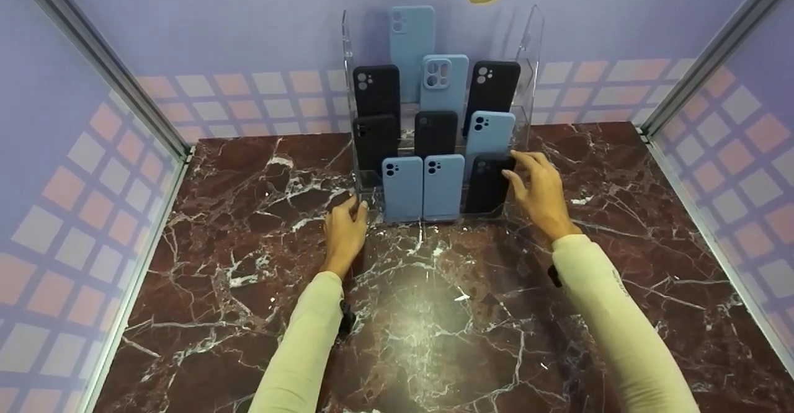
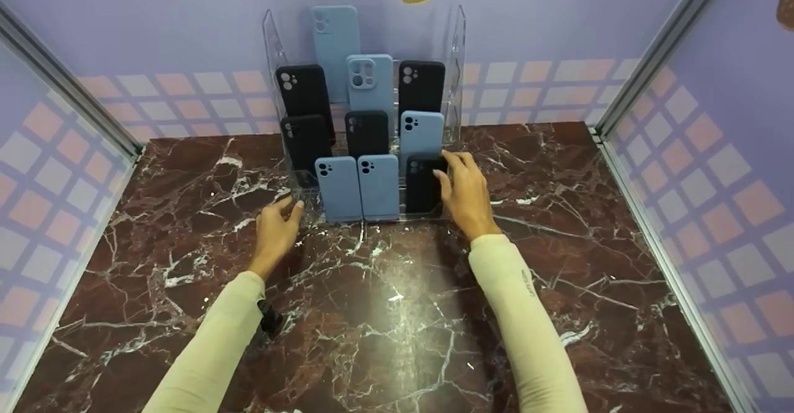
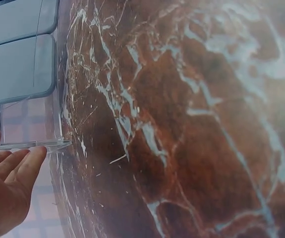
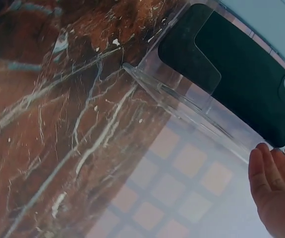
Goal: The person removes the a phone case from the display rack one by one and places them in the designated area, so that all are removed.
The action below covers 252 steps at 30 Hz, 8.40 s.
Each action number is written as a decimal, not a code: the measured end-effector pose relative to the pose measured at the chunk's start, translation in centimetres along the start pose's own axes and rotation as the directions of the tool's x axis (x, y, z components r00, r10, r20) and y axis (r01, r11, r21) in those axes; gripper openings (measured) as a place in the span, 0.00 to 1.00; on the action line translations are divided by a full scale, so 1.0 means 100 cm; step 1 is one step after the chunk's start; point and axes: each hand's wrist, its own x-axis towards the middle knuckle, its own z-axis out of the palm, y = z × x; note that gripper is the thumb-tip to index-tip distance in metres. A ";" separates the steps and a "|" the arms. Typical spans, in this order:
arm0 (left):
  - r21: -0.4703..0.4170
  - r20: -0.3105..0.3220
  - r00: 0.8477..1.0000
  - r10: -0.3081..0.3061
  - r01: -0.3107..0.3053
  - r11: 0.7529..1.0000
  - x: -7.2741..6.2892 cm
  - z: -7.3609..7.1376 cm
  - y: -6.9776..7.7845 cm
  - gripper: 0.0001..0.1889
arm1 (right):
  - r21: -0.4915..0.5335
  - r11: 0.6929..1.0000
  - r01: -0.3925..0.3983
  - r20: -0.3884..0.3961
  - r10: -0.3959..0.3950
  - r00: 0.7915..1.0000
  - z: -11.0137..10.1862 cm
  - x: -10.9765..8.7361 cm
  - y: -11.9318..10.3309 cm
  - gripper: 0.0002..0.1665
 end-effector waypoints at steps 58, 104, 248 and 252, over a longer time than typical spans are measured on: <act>0.006 0.024 0.987 -0.158 0.158 0.987 0.022 -0.008 0.009 0.09 | 0.353 0.931 -0.095 0.131 0.051 0.990 0.015 -0.035 -0.068 0.13; 0.020 0.023 0.984 -0.177 0.177 0.984 0.021 -0.007 0.009 0.14 | 0.119 0.933 -0.339 0.402 0.266 0.876 0.144 -0.061 -0.104 0.11; 0.020 0.022 0.984 -0.176 0.176 0.984 0.021 -0.008 0.007 0.09 | 0.290 0.944 -0.159 0.021 0.160 0.987 0.034 -0.017 -0.074 0.09; 0.021 0.025 0.983 -0.179 0.179 0.984 0.021 -0.008 0.008 0.09 | 0.288 0.936 -0.200 0.087 0.182 0.979 0.042 -0.026 -0.071 0.09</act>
